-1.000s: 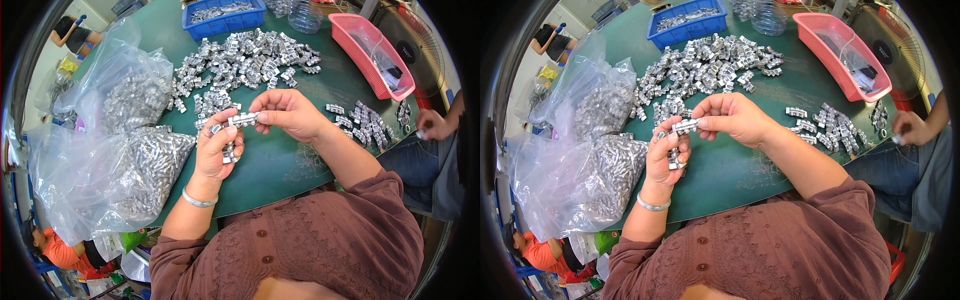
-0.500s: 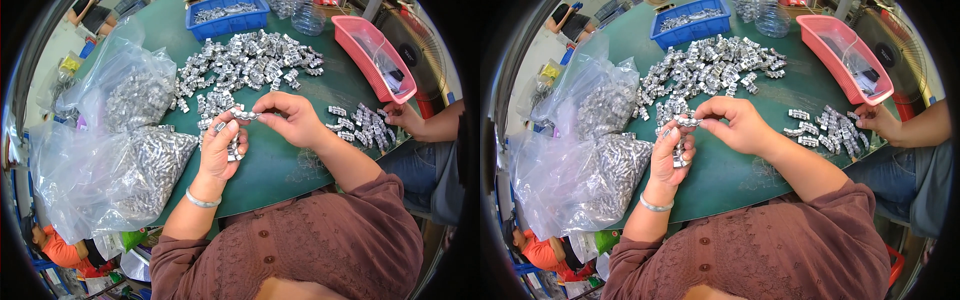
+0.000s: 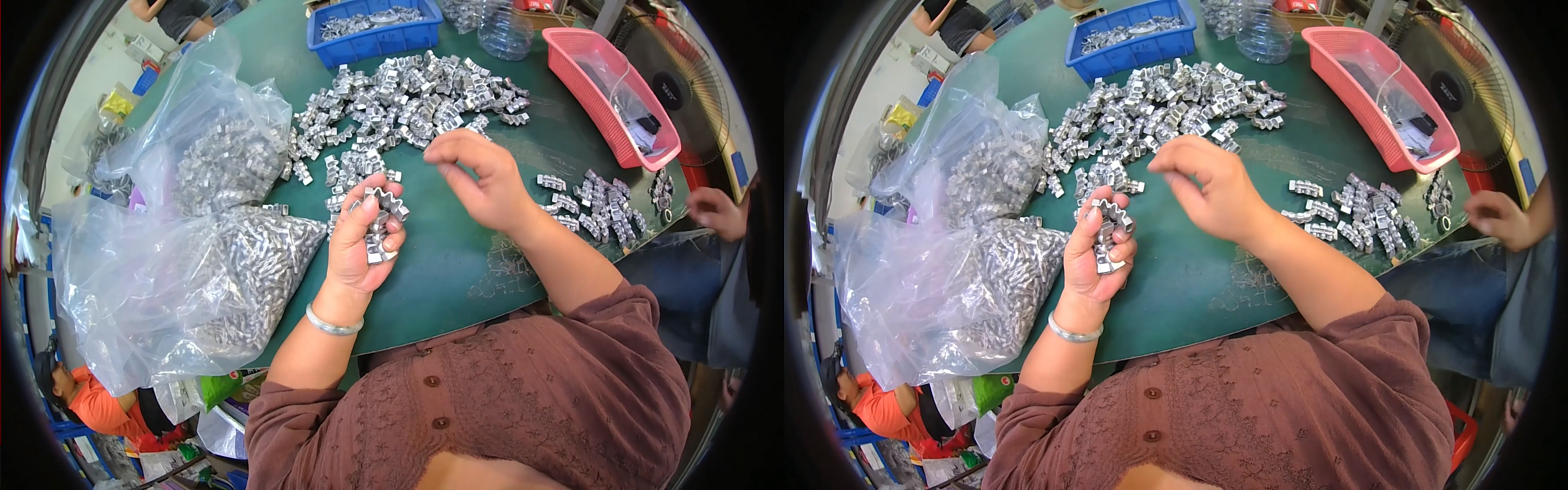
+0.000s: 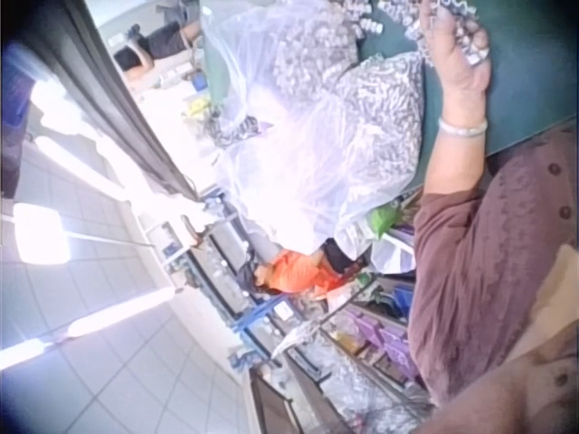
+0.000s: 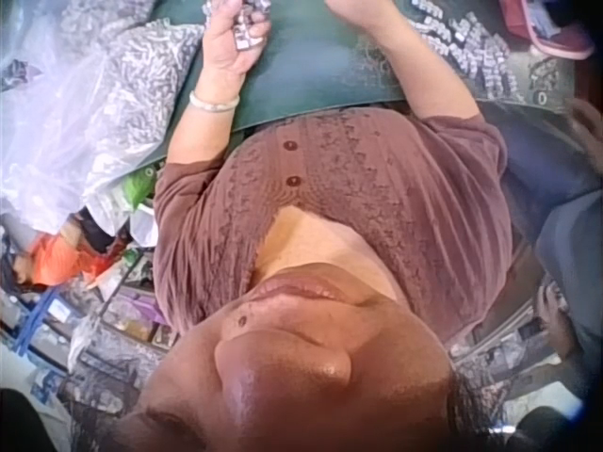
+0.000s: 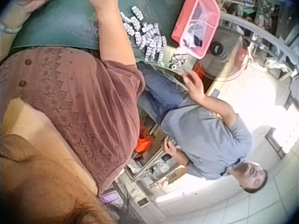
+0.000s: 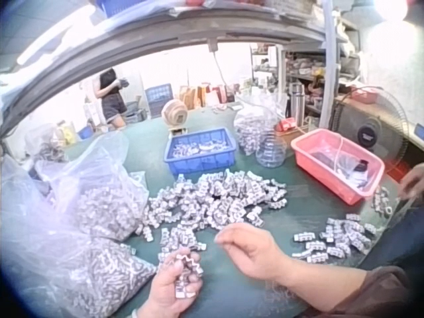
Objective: The person assembles metal clips into strips by connecting individual pieces together by hand and places them on the table.
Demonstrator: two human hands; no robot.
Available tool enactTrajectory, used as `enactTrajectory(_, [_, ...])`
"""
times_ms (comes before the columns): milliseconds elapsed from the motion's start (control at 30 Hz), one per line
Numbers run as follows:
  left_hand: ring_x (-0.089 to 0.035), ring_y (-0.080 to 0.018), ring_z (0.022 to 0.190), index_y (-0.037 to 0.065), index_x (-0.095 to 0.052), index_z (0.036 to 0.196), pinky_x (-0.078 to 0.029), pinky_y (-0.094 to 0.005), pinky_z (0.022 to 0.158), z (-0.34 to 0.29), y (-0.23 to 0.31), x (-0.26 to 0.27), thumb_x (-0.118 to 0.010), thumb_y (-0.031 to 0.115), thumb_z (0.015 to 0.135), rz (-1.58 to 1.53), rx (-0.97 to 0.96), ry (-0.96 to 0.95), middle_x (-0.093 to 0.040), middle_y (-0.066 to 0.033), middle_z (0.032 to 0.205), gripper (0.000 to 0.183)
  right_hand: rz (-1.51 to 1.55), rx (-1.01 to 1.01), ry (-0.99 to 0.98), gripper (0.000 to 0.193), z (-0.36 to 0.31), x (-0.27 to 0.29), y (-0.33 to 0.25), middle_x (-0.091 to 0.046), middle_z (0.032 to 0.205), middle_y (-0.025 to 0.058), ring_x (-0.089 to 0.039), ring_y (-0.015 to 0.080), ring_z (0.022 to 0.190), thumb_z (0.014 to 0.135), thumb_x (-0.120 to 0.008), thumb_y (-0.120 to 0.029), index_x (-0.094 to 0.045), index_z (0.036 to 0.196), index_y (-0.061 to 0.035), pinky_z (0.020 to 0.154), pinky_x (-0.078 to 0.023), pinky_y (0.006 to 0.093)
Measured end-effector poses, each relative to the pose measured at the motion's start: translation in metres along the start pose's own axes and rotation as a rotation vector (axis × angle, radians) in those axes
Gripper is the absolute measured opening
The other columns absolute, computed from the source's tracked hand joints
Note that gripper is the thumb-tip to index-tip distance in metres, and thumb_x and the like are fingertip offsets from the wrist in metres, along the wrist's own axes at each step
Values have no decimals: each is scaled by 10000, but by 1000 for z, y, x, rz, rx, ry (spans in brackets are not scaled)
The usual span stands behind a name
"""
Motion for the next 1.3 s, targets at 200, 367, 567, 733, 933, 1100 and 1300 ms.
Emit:
enactTrajectory(200, [-487, -139, 621, 79, -519, 994, -403, -212, 445, 4, 15, 8, -552, 127, 798, 37, -18, 137, -550, -89, 904, 205, -541, -209, -92, 237, -3, 0, 53, -512, 928, 124, -490, 295, 890, 689, -569, -20, -543, 924, -17, 773, -402, 358])
enactTrajectory(367, [-512, -127, 588, 64, -454, 1015, -433, -229, 452, 3, 76, -10, -547, 115, 788, 180, -199, 221, -549, -87, 893, 250, -674, -209, -297, 201, -5, -18, 56, -488, 906, 132, -480, 314, 876, 683, -600, -81, -550, 867, -18, 752, -418, 376])
enactTrajectory(567, [-507, -125, 549, 35, -519, 887, -426, -221, 438, 8, 205, -100, -540, 86, 783, 465, -627, 52, -571, -69, 780, 117, -517, -240, -314, 83, -11, -11, 57, -475, 839, 135, -492, 310, 808, 666, -538, 0, -509, 743, -13, 699, -417, 373])
enactTrajectory(733, [-516, -134, 529, 1, -528, 893, -422, -234, 441, 16, 310, -148, -595, 70, 733, 896, -1082, 242, -567, -77, 719, 187, -513, -255, -270, 112, -9, -10, 56, -482, 812, 136, -500, 314, 787, 675, -491, 55, -501, 769, -4, 682, -419, 367])
enactTrajectory(933, [-513, -131, 563, -8, -558, 879, -408, -253, 463, 24, 396, -95, -637, 129, 721, 1496, -1009, 770, -575, -71, 708, 224, -462, -209, -245, 126, -10, -18, 42, -489, 799, 154, -493, 322, 789, 673, -458, 56, -508, 770, -7, 688, -414, 374])
enactTrajectory(1100, [-556, -162, 683, -1, -602, 879, -451, -300, 571, 69, 344, -37, -668, 219, 689, 2126, 2, 655, -598, -76, 768, 299, -455, -262, -183, 137, -15, 1, 57, -512, 794, 156, -507, 332, 788, 685, -466, 48, -520, 797, -10, 686, -417, 385])
enactTrajectory(1300, [-573, -194, 707, 54, -626, 887, -448, -331, 579, 69, 309, -36, -569, 322, 737, 2332, 489, 732, -618, -95, 766, 312, 1, -558, -92, 131, -13, 7, 71, -574, 757, 98, -558, 199, 701, 739, -512, 10, -552, 862, -13, 634, -443, 314])
Point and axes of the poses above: each hand's wrist, its own z-axis towards the middle knuckle, its own x-axis out of the back of the hand, y = z × x, the point moved 7 cm from there along z, towards the middle knuckle
